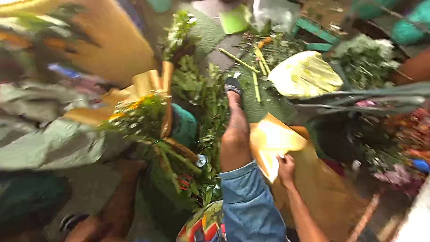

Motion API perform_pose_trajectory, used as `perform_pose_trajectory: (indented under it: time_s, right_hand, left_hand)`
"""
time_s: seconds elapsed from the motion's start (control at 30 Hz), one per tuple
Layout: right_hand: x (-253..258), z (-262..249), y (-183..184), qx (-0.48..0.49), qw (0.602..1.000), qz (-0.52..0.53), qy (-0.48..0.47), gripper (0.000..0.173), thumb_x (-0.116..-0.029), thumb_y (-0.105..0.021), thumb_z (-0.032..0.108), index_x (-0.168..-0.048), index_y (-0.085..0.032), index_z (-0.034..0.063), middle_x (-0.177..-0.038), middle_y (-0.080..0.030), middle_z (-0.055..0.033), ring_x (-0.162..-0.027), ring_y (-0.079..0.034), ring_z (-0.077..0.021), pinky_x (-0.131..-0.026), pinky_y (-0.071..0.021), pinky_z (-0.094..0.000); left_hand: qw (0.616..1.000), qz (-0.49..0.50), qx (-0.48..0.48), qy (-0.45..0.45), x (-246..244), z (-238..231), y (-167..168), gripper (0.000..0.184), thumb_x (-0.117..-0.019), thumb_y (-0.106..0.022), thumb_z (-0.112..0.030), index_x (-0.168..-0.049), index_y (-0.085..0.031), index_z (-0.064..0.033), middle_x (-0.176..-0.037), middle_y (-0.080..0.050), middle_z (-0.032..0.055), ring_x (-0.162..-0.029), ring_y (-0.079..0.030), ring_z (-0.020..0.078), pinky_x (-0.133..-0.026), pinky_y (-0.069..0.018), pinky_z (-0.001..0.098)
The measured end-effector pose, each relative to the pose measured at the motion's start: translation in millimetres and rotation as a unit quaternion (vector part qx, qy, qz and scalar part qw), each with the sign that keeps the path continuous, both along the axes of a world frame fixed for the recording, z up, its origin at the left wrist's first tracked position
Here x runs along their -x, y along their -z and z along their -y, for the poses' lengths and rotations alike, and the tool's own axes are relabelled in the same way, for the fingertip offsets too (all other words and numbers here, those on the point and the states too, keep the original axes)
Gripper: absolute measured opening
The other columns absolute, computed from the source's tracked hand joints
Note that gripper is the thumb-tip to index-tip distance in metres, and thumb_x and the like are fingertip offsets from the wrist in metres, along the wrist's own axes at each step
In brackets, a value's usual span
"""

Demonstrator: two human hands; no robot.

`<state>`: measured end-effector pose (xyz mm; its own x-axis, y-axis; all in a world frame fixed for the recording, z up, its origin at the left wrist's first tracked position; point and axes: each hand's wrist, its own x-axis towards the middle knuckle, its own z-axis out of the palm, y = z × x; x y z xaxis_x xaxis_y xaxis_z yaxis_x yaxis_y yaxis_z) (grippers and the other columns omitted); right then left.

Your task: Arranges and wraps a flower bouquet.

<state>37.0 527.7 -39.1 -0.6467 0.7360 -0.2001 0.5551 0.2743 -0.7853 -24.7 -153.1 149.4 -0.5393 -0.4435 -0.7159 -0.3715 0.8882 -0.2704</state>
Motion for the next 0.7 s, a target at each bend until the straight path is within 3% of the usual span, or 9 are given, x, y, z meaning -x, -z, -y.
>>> perform_pose_trajectory:
  time_s: [0.1,0.17,0.23,0.37,0.43,0.53,0.6,0.63,0.7]
  right_hand:
    - [-12,-5,-73,-0.018,0.996,-0.085,-0.007,0.028,-0.0950,-0.067,0.010,-0.103,-0.065,-0.0161,-0.128,-0.057,-0.0315,-0.116,-0.059,-0.0313,-0.100,-0.0513,-0.0418]
    - [-14,-12,-118,-0.044,0.990,-0.136,-0.016,0.027,-0.0937,-0.065,0.015,-0.095,-0.061,-0.0124,-0.129,-0.056,-0.0249,-0.111,-0.057,-0.0182,-0.094,-0.0502,-0.0308]
    - [-10,-19,-162,-0.065,0.977,-0.197,-0.054,0.024,-0.0921,-0.064,0.016,-0.091,-0.060,-0.0077,-0.136,-0.055,-0.0189,-0.115,-0.057,-0.0099,-0.093,-0.0505,-0.0241]
    - [10,-9,-247,-0.133,0.918,-0.266,-0.262,0.027,-0.0886,-0.069,0.024,-0.082,-0.056,0.0011,-0.148,-0.048,-0.0194,-0.127,-0.055,-0.0166,-0.096,-0.0521,-0.0276]
    - [19,19,-279,-0.171,0.872,-0.274,-0.368,0.029,-0.0881,-0.071,0.027,-0.078,-0.060,0.0027,-0.149,-0.048,-0.0204,-0.136,-0.050,-0.0229,-0.107,-0.0485,-0.0347]
    - [13,84,-296,-0.223,0.811,-0.246,-0.482,0.026,-0.0889,-0.072,0.027,-0.078,-0.068,0.0046,-0.143,-0.057,-0.0194,-0.137,-0.052,-0.0293,-0.110,-0.0489,-0.0454]
    - [-7,124,-297,-0.251,0.773,-0.204,-0.546,0.021,-0.0920,-0.071,0.025,-0.083,-0.073,0.0069,-0.130,-0.067,-0.0160,-0.126,-0.062,-0.0300,-0.104,-0.0533,-0.0502]
    - [-17,140,-297,-0.246,0.756,-0.191,-0.576,0.019,-0.0934,-0.071,0.024,-0.087,-0.076,0.0075,-0.114,-0.074,-0.0140,-0.113,-0.069,-0.0298,-0.097,-0.0567,-0.0519]
    - [-42,166,-298,-0.200,0.741,-0.145,-0.625,0.020,-0.0982,-0.067,0.025,-0.101,-0.078,0.0088,-0.105,-0.076,-0.0098,-0.104,-0.071,-0.0248,-0.094,-0.0576,-0.0489]
  left_hand:
    - [0.998,-0.057,0.010,-0.014,-5,11,21,0.051,-0.0925,-0.070,-0.044,-0.116,-0.070,0.0007,-0.117,-0.067,0.0319,-0.114,-0.062,0.0517,-0.093,-0.0478,0.0719]
    - [0.993,-0.099,0.005,-0.063,-12,10,25,0.053,-0.0913,-0.073,-0.035,-0.127,-0.065,0.0045,-0.138,-0.051,0.0379,-0.132,-0.047,0.0552,-0.104,-0.0416,0.0703]
    - [0.982,-0.156,0.017,-0.102,-22,3,24,0.055,-0.0883,-0.075,-0.033,-0.127,-0.064,0.0046,-0.144,-0.045,0.0392,-0.136,-0.042,0.0560,-0.104,-0.0418,0.0706]
    - [0.967,-0.196,0.051,-0.152,-35,-14,9,0.043,-0.0889,-0.070,-0.035,-0.112,-0.070,0.0011,-0.121,-0.065,0.0310,-0.117,-0.062,0.0491,-0.092,-0.0499,0.0682]
    - [0.964,-0.206,0.034,-0.168,-36,-19,1,0.045,-0.0920,-0.066,-0.039,-0.112,-0.070,0.0009,-0.116,-0.069,0.0275,-0.113,-0.065,0.0453,-0.091,-0.0507,0.0668]
    - [0.940,-0.280,-0.054,-0.189,-38,-21,-7,0.048,-0.0952,-0.066,-0.041,-0.119,-0.067,0.0011,-0.119,-0.067,0.0286,-0.115,-0.064,0.0464,-0.094,-0.0486,0.0683]
    - [0.896,-0.364,-0.188,-0.172,-37,-27,-9,0.045,-0.0971,-0.069,-0.032,-0.128,-0.065,-0.0003,-0.123,-0.066,0.0284,-0.118,-0.062,0.0459,-0.101,-0.0461,0.0671]
    - [0.874,-0.383,-0.262,-0.146,-37,-38,-16,0.047,-0.0977,-0.069,-0.032,-0.133,-0.063,-0.0028,-0.125,-0.065,0.0266,-0.118,-0.063,0.0427,-0.103,-0.0462,0.0640]
    - [0.836,-0.366,-0.405,-0.065,-47,-84,-45,0.056,-0.0938,-0.073,-0.038,-0.141,-0.059,-0.0107,-0.122,-0.068,0.0196,-0.111,-0.067,0.0334,-0.099,-0.0518,0.0568]
